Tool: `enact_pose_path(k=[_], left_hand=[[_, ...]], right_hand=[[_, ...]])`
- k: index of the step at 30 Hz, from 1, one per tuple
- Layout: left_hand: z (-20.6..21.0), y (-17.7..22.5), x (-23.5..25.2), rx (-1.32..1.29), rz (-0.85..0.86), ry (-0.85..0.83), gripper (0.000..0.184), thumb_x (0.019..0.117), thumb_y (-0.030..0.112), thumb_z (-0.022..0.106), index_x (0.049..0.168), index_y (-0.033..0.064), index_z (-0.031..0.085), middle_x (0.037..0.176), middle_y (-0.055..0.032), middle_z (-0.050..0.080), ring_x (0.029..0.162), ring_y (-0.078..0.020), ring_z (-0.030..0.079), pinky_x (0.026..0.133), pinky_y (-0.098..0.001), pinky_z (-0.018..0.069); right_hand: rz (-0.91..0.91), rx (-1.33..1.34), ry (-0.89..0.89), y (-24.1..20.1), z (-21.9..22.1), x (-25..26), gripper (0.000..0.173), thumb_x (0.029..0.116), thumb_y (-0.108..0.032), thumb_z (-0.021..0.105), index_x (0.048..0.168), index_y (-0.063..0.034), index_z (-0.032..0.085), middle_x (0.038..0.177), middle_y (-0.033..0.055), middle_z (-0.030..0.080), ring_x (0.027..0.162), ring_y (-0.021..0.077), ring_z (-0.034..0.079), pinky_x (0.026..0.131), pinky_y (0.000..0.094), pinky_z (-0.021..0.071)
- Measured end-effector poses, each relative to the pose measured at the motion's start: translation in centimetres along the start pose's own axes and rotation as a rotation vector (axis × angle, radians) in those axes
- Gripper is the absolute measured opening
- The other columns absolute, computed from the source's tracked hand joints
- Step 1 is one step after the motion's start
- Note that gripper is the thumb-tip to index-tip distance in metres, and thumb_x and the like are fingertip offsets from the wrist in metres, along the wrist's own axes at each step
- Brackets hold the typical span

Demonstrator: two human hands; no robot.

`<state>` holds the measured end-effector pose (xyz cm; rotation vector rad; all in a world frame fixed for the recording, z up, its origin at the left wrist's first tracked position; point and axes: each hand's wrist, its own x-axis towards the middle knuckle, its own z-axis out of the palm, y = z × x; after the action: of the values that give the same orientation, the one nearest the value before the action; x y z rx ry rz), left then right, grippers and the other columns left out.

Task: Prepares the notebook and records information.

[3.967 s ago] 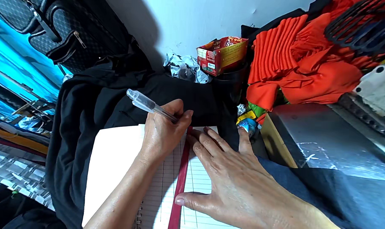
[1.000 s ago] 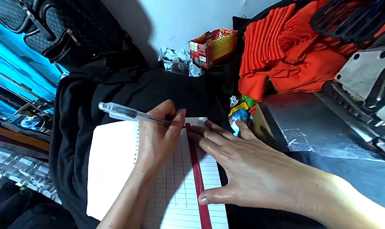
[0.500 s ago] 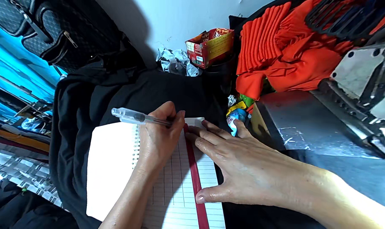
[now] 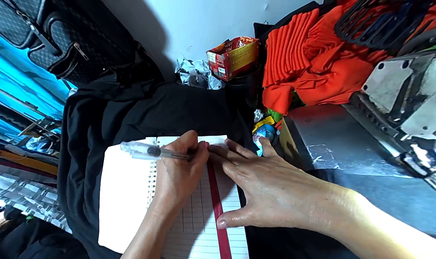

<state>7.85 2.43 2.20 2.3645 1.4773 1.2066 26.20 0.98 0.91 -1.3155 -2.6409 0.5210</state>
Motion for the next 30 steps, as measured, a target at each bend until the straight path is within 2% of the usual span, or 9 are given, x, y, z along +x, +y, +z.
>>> enact_pose_path(k=[3,7,10,13,16,23,27,30], left_hand=[[0.0,0.2,-1.4,-0.032,0.019,0.018,0.031,0.0939,0.007,0.060,0.067,0.0141,0.048,0.054,0.0078,0.042,0.044,0.0034,0.039,0.041,-0.0110,0.0298],[-0.4,0.8,-4.0,-0.048,0.056,0.037,0.027,0.0905,0.010,0.059,0.066,0.0159,0.049,0.055,0.0108,0.041,0.047,0.0071,0.040,0.043,-0.0082,0.0325],[-0.8,1.1,-5.8,-0.069,0.080,0.031,0.026,0.0928,0.014,0.058,0.068,0.0136,0.051,0.057,0.0098,0.044,0.052,0.0085,0.044,0.048,-0.0067,0.0357],[-1.1,1.8,-7.3,-0.093,0.071,0.000,0.029,0.0942,0.011,0.058,0.066,0.0077,0.051,0.057,0.0050,0.046,0.053,0.0072,0.045,0.049,-0.0076,0.0355],[-1.3,2.3,-8.2,-0.085,0.062,-0.017,0.031,0.0952,0.010,0.058,0.066,0.0061,0.049,0.057,0.0012,0.046,0.052,0.0042,0.045,0.048,-0.0092,0.0350],[-1.3,2.8,-8.9,-0.012,0.075,-0.027,0.030,0.0922,0.008,0.059,0.064,0.0043,0.048,0.055,-0.0020,0.045,0.053,-0.0010,0.044,0.050,-0.0126,0.0329],[-1.4,3.0,-8.9,0.013,0.075,-0.046,0.030,0.0911,0.007,0.059,0.063,0.0047,0.048,0.055,-0.0022,0.045,0.053,-0.0024,0.044,0.051,-0.0144,0.0331],[-1.4,2.9,-9.0,0.024,0.081,-0.049,0.030,0.0906,0.008,0.060,0.063,0.0045,0.048,0.054,-0.0027,0.046,0.053,-0.0032,0.045,0.051,-0.0153,0.0335]], right_hand=[[-0.022,-0.023,0.032,0.2,0.4,-0.1,0.112,0.0780,-0.084,0.059,0.164,-0.0187,0.028,0.169,0.0023,0.028,0.158,0.0340,0.014,0.111,0.0805,0.0035],[-0.015,0.023,0.004,0.0,-0.1,-0.1,0.110,0.0780,-0.073,0.071,0.163,-0.0163,0.030,0.170,0.0016,0.025,0.158,0.0332,0.011,0.111,0.0803,0.0021],[-0.023,-0.004,-0.008,-0.1,-0.2,-0.2,0.111,0.0811,-0.070,0.071,0.165,-0.0149,0.023,0.170,0.0042,0.024,0.158,0.0352,0.012,0.111,0.0810,0.0032],[0.008,0.003,-0.037,-0.3,-0.4,-0.1,0.110,0.0820,-0.070,0.070,0.165,-0.0168,0.021,0.171,0.0023,0.022,0.158,0.0336,0.009,0.111,0.0801,0.0003],[0.024,0.013,-0.051,-0.5,-0.5,-0.1,0.110,0.0819,-0.065,0.074,0.165,-0.0177,0.020,0.171,0.0008,0.020,0.159,0.0325,0.008,0.111,0.0802,-0.0008],[0.012,0.023,-0.035,-0.4,-0.3,-0.1,0.112,0.0808,-0.068,0.073,0.165,-0.0158,0.020,0.171,0.0026,0.020,0.158,0.0335,0.008,0.111,0.0806,-0.0011],[0.019,0.022,-0.042,-0.4,-0.3,-0.1,0.112,0.0804,-0.072,0.071,0.165,-0.0178,0.021,0.171,0.0011,0.019,0.159,0.0319,0.008,0.111,0.0797,-0.0010],[0.016,0.039,-0.028,-0.3,-0.2,-0.1,0.111,0.0804,-0.069,0.072,0.165,-0.0174,0.023,0.171,0.0016,0.020,0.159,0.0321,0.009,0.111,0.0808,-0.0008]])
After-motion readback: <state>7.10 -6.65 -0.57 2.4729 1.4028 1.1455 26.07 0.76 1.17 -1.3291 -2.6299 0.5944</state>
